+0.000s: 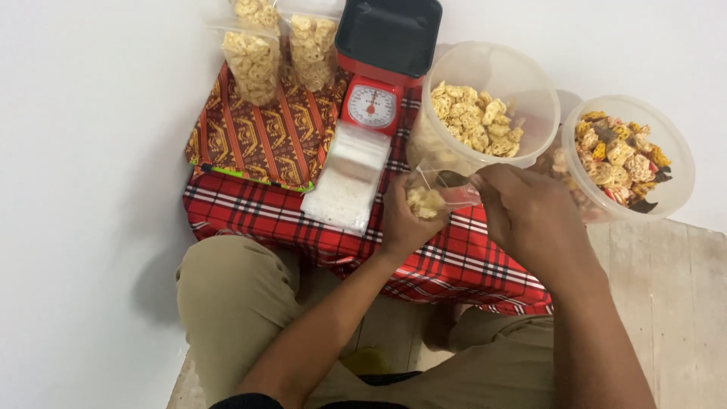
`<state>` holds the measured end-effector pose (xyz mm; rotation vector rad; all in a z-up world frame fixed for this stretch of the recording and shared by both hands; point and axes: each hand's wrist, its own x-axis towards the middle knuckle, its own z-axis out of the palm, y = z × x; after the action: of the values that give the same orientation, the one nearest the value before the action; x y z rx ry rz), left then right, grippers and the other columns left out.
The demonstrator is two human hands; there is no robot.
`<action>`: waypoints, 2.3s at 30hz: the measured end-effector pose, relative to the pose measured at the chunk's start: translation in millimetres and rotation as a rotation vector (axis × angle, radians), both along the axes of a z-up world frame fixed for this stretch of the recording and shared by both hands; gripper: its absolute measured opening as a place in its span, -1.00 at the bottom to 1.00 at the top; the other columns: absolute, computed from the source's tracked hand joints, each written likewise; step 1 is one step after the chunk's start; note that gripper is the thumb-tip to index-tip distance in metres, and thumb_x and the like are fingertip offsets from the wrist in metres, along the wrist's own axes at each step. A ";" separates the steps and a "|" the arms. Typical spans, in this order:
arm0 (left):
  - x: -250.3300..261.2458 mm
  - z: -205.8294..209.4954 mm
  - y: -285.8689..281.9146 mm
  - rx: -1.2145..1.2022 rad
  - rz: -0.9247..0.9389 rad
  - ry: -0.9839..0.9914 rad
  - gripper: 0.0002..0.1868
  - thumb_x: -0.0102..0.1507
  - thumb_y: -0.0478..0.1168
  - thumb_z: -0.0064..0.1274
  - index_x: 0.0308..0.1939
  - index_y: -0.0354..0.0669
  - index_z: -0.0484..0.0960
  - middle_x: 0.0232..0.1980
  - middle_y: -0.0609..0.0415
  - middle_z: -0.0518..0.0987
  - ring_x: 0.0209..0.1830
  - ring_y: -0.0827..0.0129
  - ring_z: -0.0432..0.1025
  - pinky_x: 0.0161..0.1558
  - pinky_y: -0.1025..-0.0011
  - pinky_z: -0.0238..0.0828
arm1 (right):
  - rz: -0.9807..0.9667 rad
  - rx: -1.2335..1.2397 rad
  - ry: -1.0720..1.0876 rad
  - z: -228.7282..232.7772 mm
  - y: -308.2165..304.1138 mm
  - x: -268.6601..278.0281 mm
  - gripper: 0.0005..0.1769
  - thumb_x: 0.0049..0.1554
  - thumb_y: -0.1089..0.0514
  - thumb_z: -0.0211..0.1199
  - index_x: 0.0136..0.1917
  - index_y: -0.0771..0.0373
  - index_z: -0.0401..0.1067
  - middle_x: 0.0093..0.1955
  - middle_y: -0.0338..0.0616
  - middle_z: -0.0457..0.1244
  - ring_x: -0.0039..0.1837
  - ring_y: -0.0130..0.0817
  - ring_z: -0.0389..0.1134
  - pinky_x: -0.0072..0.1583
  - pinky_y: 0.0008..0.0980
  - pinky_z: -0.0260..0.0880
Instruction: The person is manually packaging snacks by scooping them from a large container into small plastic bags using a spoon and their hands.
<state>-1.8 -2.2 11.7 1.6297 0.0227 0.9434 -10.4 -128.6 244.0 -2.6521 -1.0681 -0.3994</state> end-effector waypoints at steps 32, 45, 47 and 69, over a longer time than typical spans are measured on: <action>-0.1 14.4 11.4 0.100 -0.188 0.173 -0.13 0.00 -0.25 0.42 0.25 -0.27 0.19 0.08 -0.12 0.40 0.03 0.10 0.45 0.02 0.27 0.55 | -0.365 0.142 -0.312 -5.0 -62.9 63.5 -0.88 0.44 0.54 0.21 0.15 0.57 0.56 -0.09 0.13 0.32 -0.25 -0.25 0.22 -0.17 -0.31 0.21; 4.1 -10.6 5.1 -0.041 -0.057 0.151 0.18 -0.25 -0.11 0.62 0.35 -0.37 0.30 0.11 -0.37 0.48 0.14 -0.34 0.45 0.17 -0.11 0.38 | -0.594 0.310 0.071 -102.8 -12.3 173.8 -0.65 0.40 0.08 0.04 -0.10 0.31 0.48 -0.27 0.20 0.38 -0.09 0.35 0.46 -0.12 0.14 0.45; 3.4 -3.2 5.9 -0.054 -0.062 0.154 0.17 -0.24 -0.13 0.61 0.35 -0.37 0.31 0.12 -0.37 0.48 0.16 -0.34 0.44 0.20 -0.10 0.37 | -0.608 0.315 0.083 -94.5 -5.6 163.1 -0.65 0.40 0.09 0.03 -0.11 0.29 0.49 -0.30 0.15 0.38 -0.11 0.29 0.47 -0.12 0.07 0.46; 8.7 -18.7 13.6 -0.081 -0.151 0.181 0.10 -0.22 -0.14 0.62 0.32 -0.29 0.35 0.10 -0.28 0.51 0.17 -0.23 0.46 0.21 -0.07 0.35 | -0.644 1.000 0.675 -57.0 -25.5 110.1 -0.77 0.35 0.08 0.03 0.06 0.27 0.40 -0.47 -0.26 0.22 -0.52 -0.61 0.17 -0.56 -0.61 0.06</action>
<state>6.9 11.4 -7.1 1.6128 0.0604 0.6706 99.7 -154.1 187.0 -1.8592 0.2078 -0.0683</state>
